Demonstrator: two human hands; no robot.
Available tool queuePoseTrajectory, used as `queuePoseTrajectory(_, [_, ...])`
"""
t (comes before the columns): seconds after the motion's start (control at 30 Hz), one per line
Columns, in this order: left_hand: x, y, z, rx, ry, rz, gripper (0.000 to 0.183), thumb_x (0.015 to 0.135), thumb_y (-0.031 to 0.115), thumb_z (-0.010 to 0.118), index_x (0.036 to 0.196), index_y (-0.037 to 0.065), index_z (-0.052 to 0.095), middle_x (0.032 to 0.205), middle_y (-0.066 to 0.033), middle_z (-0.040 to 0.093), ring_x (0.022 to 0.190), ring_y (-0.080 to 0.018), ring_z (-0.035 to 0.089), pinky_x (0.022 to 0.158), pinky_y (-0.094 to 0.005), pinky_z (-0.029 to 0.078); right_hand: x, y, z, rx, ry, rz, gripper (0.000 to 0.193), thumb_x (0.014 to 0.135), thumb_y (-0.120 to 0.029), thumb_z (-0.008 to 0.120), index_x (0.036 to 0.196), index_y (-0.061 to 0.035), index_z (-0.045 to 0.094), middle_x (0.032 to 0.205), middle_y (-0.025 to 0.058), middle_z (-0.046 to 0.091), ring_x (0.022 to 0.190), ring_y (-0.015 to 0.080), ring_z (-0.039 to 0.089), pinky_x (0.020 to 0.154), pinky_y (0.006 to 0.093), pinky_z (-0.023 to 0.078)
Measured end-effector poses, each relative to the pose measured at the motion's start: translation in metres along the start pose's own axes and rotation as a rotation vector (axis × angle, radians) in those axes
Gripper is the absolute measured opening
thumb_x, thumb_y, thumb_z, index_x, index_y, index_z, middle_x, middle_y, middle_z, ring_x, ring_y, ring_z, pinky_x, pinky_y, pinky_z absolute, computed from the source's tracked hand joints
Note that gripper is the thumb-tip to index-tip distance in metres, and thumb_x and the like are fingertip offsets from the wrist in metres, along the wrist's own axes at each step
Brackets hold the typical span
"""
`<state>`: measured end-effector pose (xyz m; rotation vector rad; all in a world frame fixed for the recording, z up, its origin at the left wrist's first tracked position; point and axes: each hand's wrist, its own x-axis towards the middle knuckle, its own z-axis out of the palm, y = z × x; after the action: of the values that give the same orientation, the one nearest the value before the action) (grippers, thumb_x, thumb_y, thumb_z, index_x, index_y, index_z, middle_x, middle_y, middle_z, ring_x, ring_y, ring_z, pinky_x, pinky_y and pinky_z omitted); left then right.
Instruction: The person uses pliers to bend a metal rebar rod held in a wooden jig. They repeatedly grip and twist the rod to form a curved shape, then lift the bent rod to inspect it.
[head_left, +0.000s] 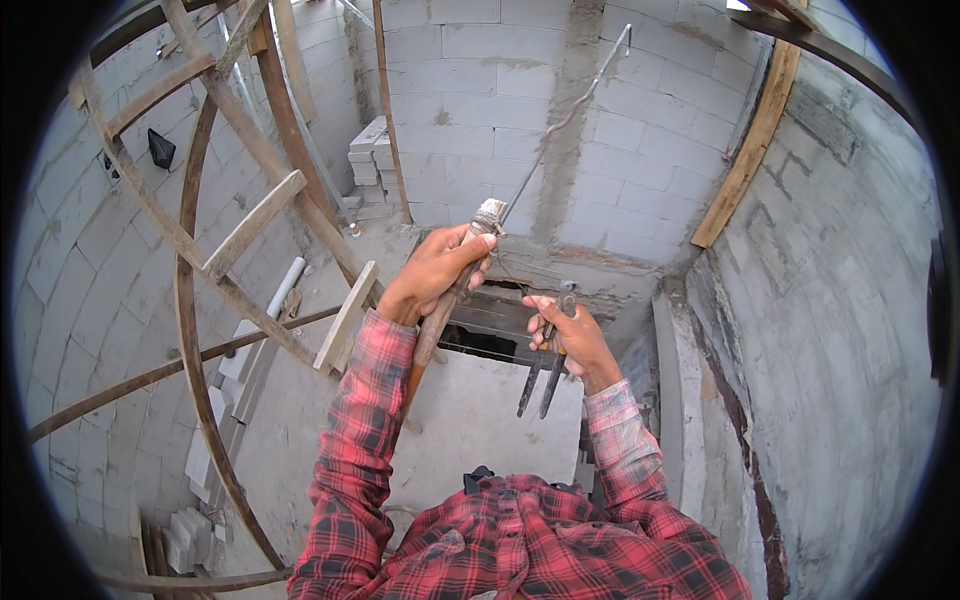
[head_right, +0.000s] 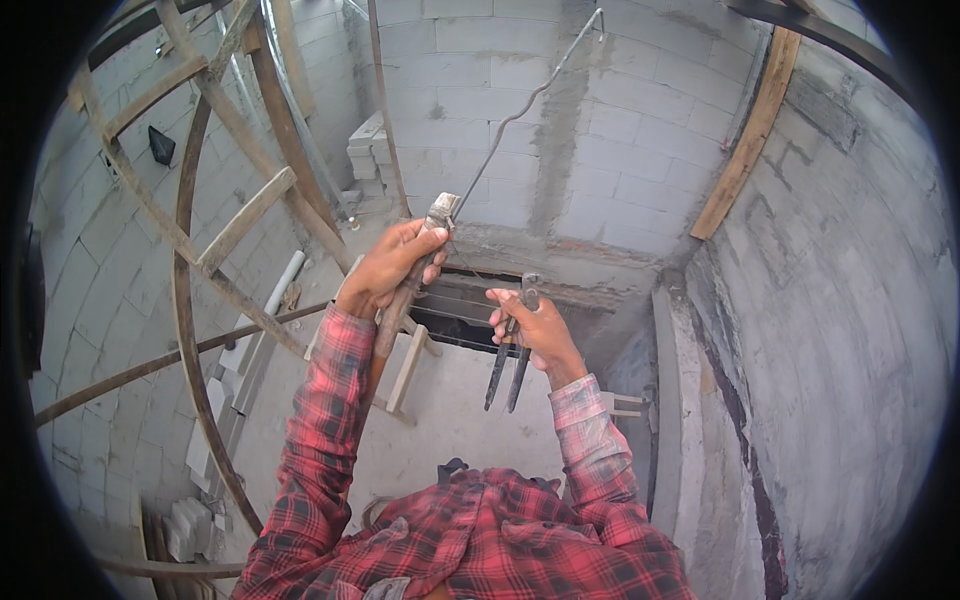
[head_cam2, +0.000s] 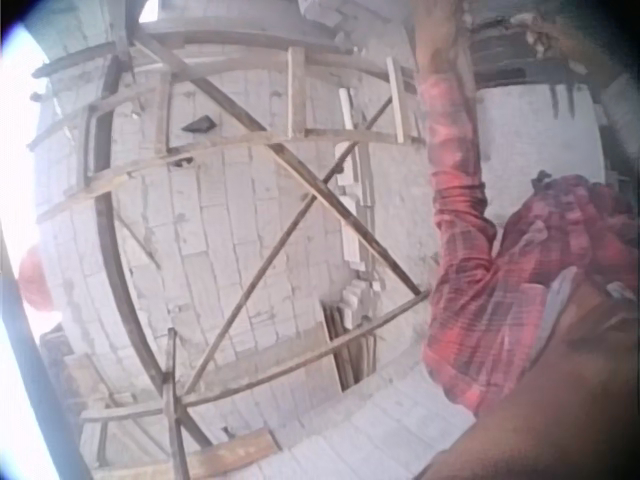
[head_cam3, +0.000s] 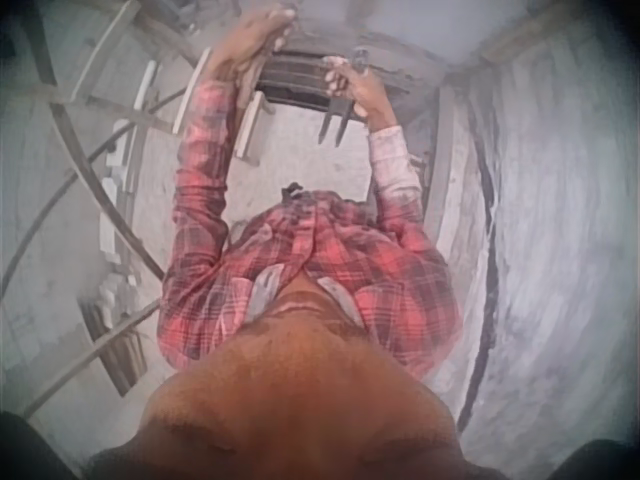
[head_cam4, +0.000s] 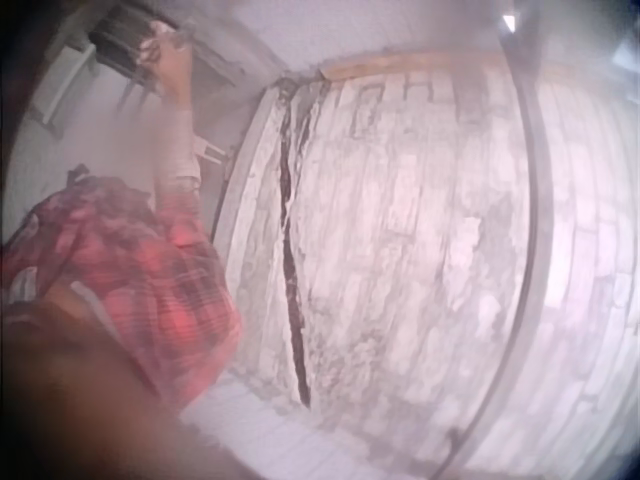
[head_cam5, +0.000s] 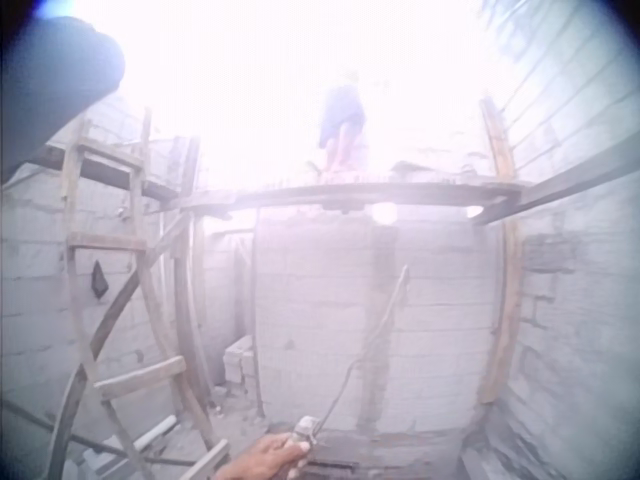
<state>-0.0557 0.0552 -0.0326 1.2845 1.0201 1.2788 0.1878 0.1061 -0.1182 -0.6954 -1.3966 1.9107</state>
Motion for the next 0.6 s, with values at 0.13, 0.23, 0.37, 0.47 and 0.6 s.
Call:
queuePoseTrajectory(0.13, [0.003, 0.001, 0.005, 0.001, 0.011, -0.010, 0.023, 0.102, 0.029, 0.060, 0.102, 0.006, 0.058, 0.080, 0.0027, 0.058, 0.062, -0.0032, 0.055, 0.053, -0.0180, 0.045, -0.035, 0.026, -0.052, 0.348, 0.206, -0.007, 0.056, 0.102, -0.042, 0.056, 0.133, 0.0057, 0.051, 0.124, 0.0227, 0.063, 0.101, 0.0283, 0.068, 0.081, 0.0399, 0.058])
queuePoseTrajectory(0.23, [0.005, -0.004, 0.003, -0.023, -0.010, -0.010, 0.025, 0.101, 0.029, 0.061, 0.104, 0.005, 0.060, 0.080, 0.0026, 0.057, 0.062, -0.0026, 0.055, 0.053, -0.0176, 0.046, -0.066, 0.060, -0.123, 0.502, 0.373, -0.074, 0.048, 0.102, -0.046, 0.053, 0.116, -0.0006, 0.058, 0.135, 0.0252, 0.057, 0.121, 0.0380, 0.060, 0.093, 0.0560, 0.053])
queuePoseTrajectory(0.37, [-0.001, -0.003, -0.004, -0.035, 0.014, -0.019, 0.028, 0.102, 0.030, 0.060, 0.109, 0.003, 0.060, 0.079, 0.0032, 0.056, 0.061, -0.0025, 0.055, 0.052, -0.0173, 0.047, -0.140, 0.087, -0.179, 0.517, 0.655, -0.032, 0.041, 0.104, -0.045, 0.051, 0.110, -0.0049, 0.059, 0.113, 0.0170, 0.065, 0.105, 0.0302, 0.066, 0.085, 0.0488, 0.056])
queuePoseTrajectory(0.47, [0.001, -0.002, -0.006, -0.038, 0.021, -0.014, 0.030, 0.103, 0.030, 0.058, 0.111, 0.002, 0.060, 0.079, 0.0028, 0.056, 0.061, -0.0027, 0.055, 0.052, -0.0168, 0.046, -0.194, 0.113, -0.180, 0.598, 0.536, 0.110, 0.035, 0.103, -0.040, 0.054, 0.109, -0.0057, 0.059, 0.091, 0.0062, 0.064, 0.082, 0.0209, 0.064, 0.078, 0.0429, 0.056])
queuePoseTrajectory(0.6, [0.005, -0.010, -0.013, -0.100, 0.007, -0.015, 0.031, 0.103, 0.029, 0.057, 0.114, 0.000, 0.060, 0.078, 0.0029, 0.055, 0.059, -0.0026, 0.054, 0.052, -0.0166, 0.045, -0.214, 0.150, -0.113, 0.606, 0.427, 0.224, 0.038, 0.102, -0.017, 0.055, 0.138, -0.0046, 0.047, 0.116, 0.0086, 0.062, 0.093, 0.0227, 0.063, 0.084, 0.0425, 0.055])
